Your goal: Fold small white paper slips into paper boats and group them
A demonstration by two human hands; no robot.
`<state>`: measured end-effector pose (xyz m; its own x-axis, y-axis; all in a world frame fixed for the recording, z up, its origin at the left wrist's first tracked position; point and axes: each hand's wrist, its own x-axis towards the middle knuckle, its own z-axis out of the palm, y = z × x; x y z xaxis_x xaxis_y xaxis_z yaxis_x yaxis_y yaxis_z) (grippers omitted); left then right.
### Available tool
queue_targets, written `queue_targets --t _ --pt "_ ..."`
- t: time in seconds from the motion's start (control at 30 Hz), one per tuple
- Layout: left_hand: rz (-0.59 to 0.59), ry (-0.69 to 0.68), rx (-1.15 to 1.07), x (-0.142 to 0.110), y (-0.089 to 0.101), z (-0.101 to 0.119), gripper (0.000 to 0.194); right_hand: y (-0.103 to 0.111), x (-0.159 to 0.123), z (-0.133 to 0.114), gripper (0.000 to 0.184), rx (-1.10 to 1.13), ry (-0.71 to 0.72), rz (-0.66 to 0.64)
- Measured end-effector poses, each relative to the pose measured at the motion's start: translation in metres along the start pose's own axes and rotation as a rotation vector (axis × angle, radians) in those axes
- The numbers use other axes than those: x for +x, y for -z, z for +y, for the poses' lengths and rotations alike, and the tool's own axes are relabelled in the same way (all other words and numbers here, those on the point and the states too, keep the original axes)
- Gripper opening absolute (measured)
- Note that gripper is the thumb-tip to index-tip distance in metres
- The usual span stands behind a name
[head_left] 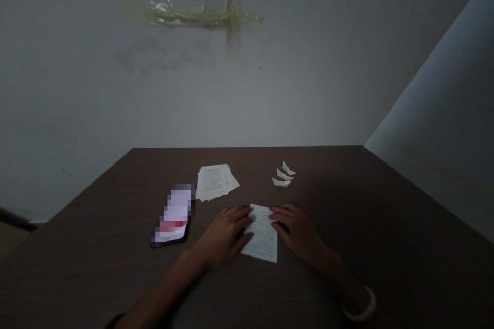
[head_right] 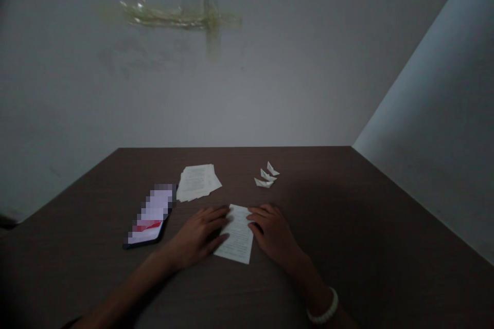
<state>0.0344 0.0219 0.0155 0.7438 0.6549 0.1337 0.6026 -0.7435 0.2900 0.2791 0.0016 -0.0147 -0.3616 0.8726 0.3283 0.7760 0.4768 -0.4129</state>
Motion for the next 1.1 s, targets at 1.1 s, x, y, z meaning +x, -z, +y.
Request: queue_targets --t 1.1 --pt "-0.012 0.092 0.001 0.009 -0.004 -0.015 0.053 0.001 0.006 0.013 0.047 -0.14 -0.16 -0.066"
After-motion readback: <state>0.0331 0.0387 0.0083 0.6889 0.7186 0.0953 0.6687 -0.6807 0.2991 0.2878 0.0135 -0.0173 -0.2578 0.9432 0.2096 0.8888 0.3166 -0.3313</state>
